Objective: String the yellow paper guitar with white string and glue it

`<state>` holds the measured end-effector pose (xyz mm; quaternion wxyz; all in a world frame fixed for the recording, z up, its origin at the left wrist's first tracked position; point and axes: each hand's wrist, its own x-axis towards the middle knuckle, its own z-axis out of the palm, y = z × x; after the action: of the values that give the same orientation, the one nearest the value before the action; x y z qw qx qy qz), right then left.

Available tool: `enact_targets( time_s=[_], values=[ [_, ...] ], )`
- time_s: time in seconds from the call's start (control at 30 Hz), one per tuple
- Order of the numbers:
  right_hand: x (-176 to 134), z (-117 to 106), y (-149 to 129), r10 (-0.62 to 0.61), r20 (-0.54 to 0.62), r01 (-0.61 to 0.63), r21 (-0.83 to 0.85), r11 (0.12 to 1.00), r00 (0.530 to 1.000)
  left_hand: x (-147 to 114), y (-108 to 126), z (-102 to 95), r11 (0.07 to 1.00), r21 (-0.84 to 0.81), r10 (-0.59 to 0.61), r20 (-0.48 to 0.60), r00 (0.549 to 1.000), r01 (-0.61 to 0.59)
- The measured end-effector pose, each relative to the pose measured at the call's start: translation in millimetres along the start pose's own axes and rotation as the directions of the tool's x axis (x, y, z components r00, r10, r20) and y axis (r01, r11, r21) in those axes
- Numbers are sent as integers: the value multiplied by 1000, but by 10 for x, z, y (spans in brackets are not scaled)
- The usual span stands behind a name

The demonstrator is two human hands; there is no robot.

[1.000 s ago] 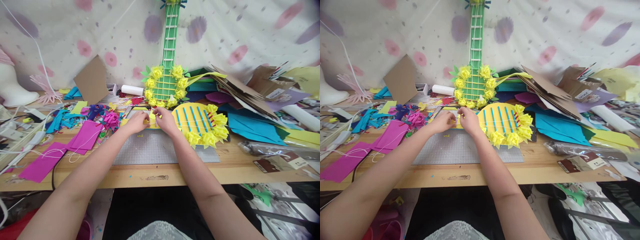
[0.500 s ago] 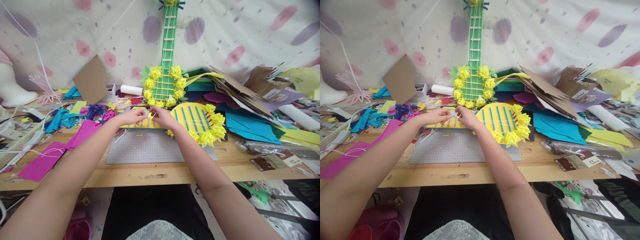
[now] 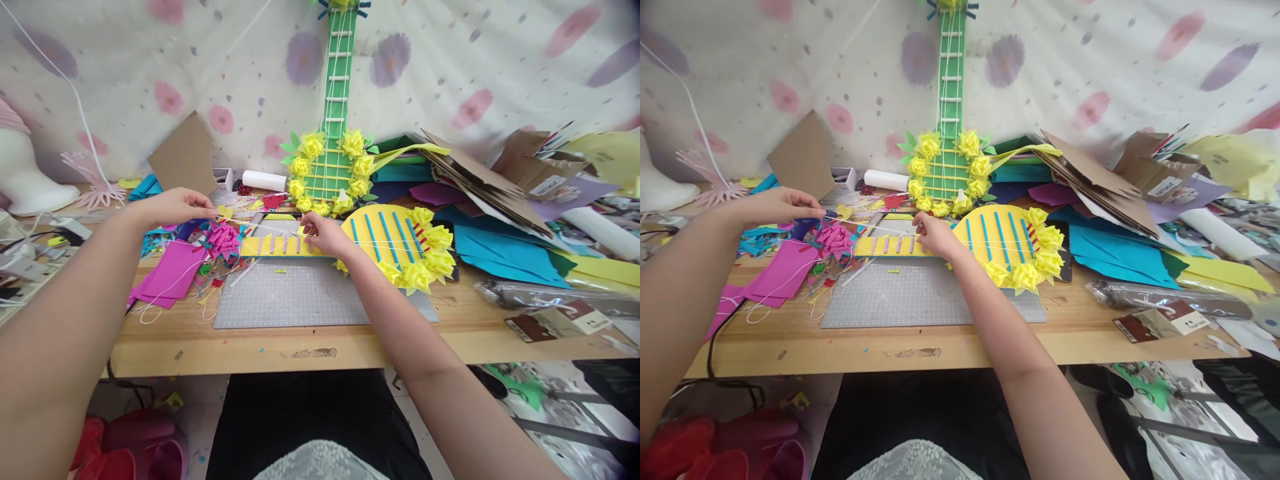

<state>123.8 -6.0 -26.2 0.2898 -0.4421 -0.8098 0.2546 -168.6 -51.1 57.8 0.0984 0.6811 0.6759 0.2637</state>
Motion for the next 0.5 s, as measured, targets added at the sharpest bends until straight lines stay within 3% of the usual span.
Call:
enact_targets(
  time_s=[0.07, 0.13, 0.27, 0.5],
  values=[
    [-2, 20, -11, -24, -3, 24, 20, 1000, 1000, 80, -35, -4, 989, 144, -49, 158, 986, 26],
    [2, 43, -36, -40, -11, 40, 64, 997, 999, 178, -35, 11, 942, 335, -107, 250, 962, 18],
    [46, 90, -96, -23, -20, 27, 209, 978, 1000, 296, 42, 85, 818, 575, -127, 212, 969, -19],
    [186, 166, -179, 13, -75, 26, 500, 865, 997, 270, 194, 153, 750, 659, -123, 226, 966, -58]
  ],
)
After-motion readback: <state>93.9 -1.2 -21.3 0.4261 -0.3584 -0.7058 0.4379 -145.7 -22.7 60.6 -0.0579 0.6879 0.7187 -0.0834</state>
